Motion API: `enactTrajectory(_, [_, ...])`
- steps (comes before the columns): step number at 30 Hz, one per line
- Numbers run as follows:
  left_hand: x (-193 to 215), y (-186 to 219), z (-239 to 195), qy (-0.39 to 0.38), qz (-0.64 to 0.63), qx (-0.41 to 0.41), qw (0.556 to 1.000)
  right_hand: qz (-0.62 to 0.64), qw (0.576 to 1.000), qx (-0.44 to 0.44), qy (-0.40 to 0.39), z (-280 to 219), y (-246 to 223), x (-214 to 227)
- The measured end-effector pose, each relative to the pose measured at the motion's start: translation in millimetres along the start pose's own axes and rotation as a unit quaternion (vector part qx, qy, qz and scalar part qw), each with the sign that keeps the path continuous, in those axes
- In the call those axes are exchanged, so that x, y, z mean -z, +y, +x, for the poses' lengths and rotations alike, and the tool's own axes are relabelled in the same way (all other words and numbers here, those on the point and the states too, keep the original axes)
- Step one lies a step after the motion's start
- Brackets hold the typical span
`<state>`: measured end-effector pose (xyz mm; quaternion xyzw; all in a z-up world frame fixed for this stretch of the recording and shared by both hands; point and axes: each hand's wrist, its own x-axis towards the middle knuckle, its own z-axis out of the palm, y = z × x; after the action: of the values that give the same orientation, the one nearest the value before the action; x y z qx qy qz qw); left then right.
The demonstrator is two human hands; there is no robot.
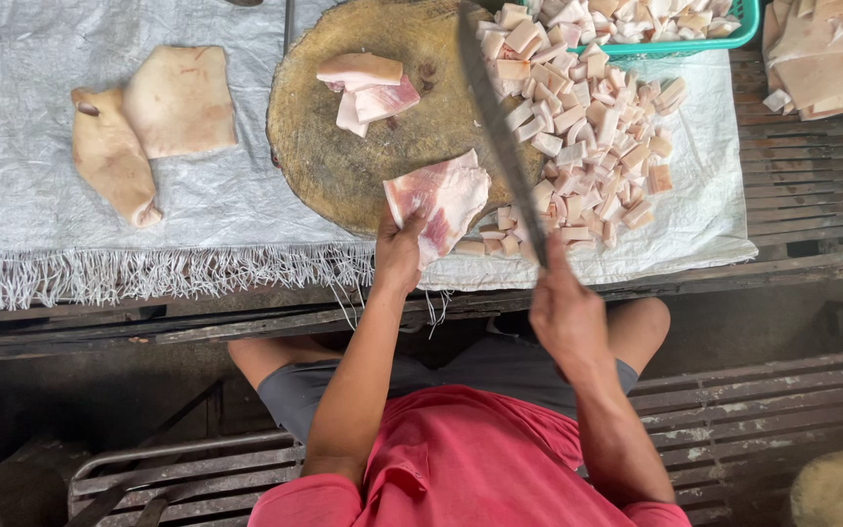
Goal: The person cuts large pieces of pork belly into small cubes using a large knife on a round wooden cutting board. The person places the cut pieces into a green plastic basket and continues processing the remaining meat.
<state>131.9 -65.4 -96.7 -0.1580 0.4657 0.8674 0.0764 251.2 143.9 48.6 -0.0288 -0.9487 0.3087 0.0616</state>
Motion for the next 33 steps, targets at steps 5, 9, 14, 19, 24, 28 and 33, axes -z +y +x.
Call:
enactTrajectory(5, [1.3,1.7,-1.4,-0.010,-0.002,0.012,1.000,0.021,0.959,0.118,0.257,-15.5,3.9,31.4])
enactTrajectory(9, [1.6,0.0,-4.0,0.019,-0.019,0.020,0.999,-0.151,0.988,0.035,-0.021,-11.5,35.1,-44.1])
enactTrajectory(14, [2.8,14.2,-3.6,0.012,-0.043,0.004,0.999,-0.026,0.996,0.003,-0.088,-16.7,47.2,-48.0])
enactTrajectory(19, [-5.6,49.2,-2.1,-0.004,0.303,-0.236,0.923,0.144,0.989,0.011,-0.004,-1.7,45.3,-38.1])
enactTrajectory(24, [-60.4,65.6,-3.9,-0.003,0.693,-0.345,0.633,0.298,0.947,-0.120,-0.024,7.5,34.3,-35.3])
enactTrajectory(28, [-96.3,55.1,15.0,-0.131,0.769,-0.136,0.611,0.274,0.953,-0.124,-0.019,11.7,34.6,-38.9])
enactTrajectory(33, [-87.8,22.6,51.5,-0.124,0.717,-0.227,0.648,0.275,0.951,-0.138,-0.021,6.7,41.4,-44.5])
